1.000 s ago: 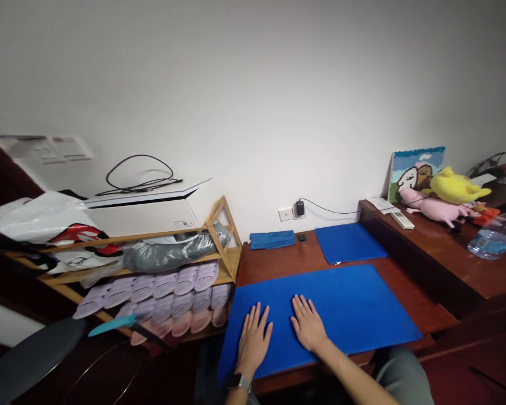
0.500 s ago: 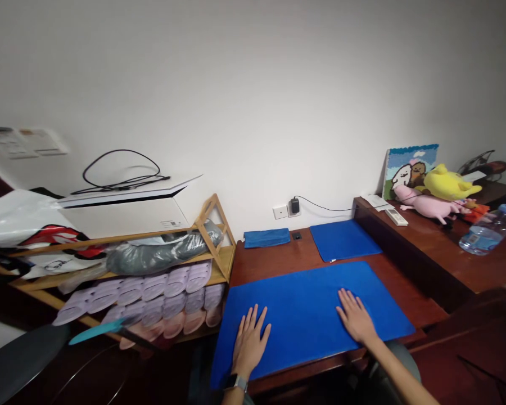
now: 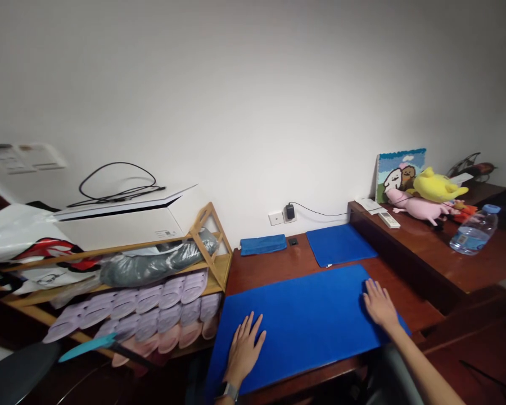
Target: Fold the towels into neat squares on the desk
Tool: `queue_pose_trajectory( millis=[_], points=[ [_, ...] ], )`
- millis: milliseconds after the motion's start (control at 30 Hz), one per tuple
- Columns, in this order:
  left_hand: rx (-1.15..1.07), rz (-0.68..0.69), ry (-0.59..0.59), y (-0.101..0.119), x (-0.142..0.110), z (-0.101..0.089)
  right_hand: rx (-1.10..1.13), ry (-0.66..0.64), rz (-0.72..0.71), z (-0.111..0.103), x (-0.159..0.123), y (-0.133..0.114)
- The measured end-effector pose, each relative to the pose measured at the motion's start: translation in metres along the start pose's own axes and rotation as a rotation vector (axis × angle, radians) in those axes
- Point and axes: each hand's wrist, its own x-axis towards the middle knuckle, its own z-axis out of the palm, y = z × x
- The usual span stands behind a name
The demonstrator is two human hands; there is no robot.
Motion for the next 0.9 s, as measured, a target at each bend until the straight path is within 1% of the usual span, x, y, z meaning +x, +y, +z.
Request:
queue_pose_trajectory(
  millis=[33, 167, 233, 300, 367, 433, 500, 533, 600, 700, 767, 833, 900],
  points=[
    [0.010, -0.002, 0.016, -0.003, 0.006, -0.003, 0.022, 0.011, -0.060, -0.003, 0.000, -0.027],
    [0.058, 0.010, 0.097, -0.024, 0.042, -0.017, 0.160, -0.060, -0.329, -0.008, 0.001, -0.148],
    [0.087, -0.002, 0.105, -0.037, 0.059, -0.021, 0.223, -0.098, -0.420, -0.003, 0.001, -0.196],
    [0.121, -0.040, 0.080, -0.051, 0.068, -0.019, 0.262, -0.134, -0.472, 0.007, 0.002, -0.227],
    [0.141, -0.099, 0.033, -0.063, 0.071, -0.013, 0.273, -0.162, -0.496, 0.018, 0.004, -0.239],
    [0.141, -0.151, 0.003, -0.072, 0.070, -0.005, 0.259, -0.181, -0.496, 0.026, 0.011, -0.232],
    [0.137, -0.173, -0.002, -0.076, 0.068, 0.002, 0.231, -0.192, -0.460, 0.028, 0.022, -0.209],
    [0.137, -0.172, 0.001, -0.077, 0.067, 0.004, 0.214, -0.194, -0.429, 0.027, 0.029, -0.193],
    [0.135, -0.162, 0.013, -0.078, 0.067, 0.008, 0.176, -0.192, -0.343, 0.023, 0.045, -0.150],
    [0.127, -0.150, 0.036, -0.079, 0.068, 0.011, 0.069, -0.183, -0.152, 0.019, 0.070, -0.072],
    [0.120, -0.148, 0.041, -0.081, 0.068, 0.013, -0.010, -0.159, -0.024, 0.020, 0.082, -0.023],
    [0.115, -0.153, 0.044, -0.082, 0.068, 0.015, -0.049, -0.127, 0.029, 0.025, 0.089, 0.012],
    [0.110, -0.165, 0.046, -0.082, 0.068, 0.014, -0.060, -0.110, 0.033, 0.028, 0.090, 0.029]
  ],
)
